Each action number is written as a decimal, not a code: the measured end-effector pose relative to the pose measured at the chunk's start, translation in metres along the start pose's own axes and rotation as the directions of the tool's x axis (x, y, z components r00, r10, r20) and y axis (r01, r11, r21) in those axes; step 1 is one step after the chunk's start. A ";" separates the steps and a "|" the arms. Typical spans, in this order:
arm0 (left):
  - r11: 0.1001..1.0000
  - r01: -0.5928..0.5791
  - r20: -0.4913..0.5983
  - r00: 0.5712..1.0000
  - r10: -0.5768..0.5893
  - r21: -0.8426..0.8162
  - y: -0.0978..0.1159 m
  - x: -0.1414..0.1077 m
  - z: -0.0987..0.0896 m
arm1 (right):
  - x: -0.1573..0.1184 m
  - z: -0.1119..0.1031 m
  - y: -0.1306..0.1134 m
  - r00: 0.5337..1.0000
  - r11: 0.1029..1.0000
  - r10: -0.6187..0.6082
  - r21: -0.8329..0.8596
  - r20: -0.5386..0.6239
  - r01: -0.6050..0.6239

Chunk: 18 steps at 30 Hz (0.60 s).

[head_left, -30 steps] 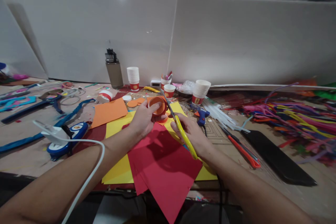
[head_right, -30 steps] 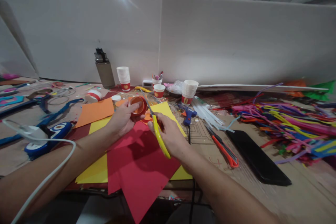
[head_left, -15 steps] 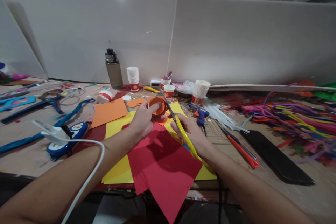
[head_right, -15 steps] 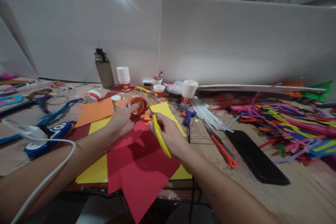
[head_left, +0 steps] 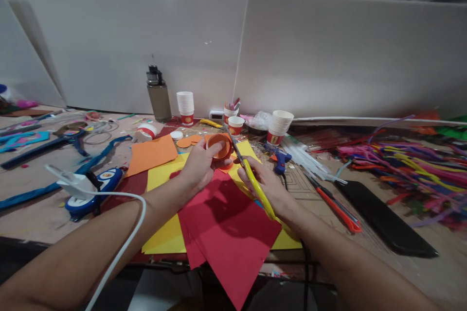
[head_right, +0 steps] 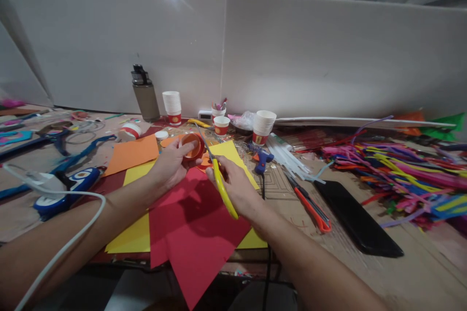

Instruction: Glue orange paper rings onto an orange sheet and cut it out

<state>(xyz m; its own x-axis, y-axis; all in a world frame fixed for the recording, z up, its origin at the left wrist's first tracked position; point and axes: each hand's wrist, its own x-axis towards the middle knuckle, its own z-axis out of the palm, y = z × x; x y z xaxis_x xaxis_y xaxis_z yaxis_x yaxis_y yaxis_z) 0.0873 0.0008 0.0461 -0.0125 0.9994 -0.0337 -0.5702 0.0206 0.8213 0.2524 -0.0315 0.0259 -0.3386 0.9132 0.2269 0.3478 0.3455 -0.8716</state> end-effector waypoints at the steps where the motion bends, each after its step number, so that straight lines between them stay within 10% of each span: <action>1: 1.000 -0.001 0.000 1.000 0.001 0.004 0.000 0.000 0.000 | 0.000 0.000 0.000 1.000 1.000 -0.014 -0.012 -0.008 0.014; 18: 1.000 0.005 0.024 1.000 -0.006 0.016 0.001 0.002 -0.002 | 0.001 -0.005 0.000 0.997 0.984 -0.073 -0.166 -0.020 0.068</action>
<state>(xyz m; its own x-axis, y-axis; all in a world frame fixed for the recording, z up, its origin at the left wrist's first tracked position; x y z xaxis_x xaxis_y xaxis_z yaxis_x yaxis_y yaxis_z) 0.0848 0.0029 0.0455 0.0109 0.9996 -0.0244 -0.5567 0.0264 0.8303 0.2561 -0.0302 0.0283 -0.3458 0.8898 0.2979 0.4642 0.4382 -0.7698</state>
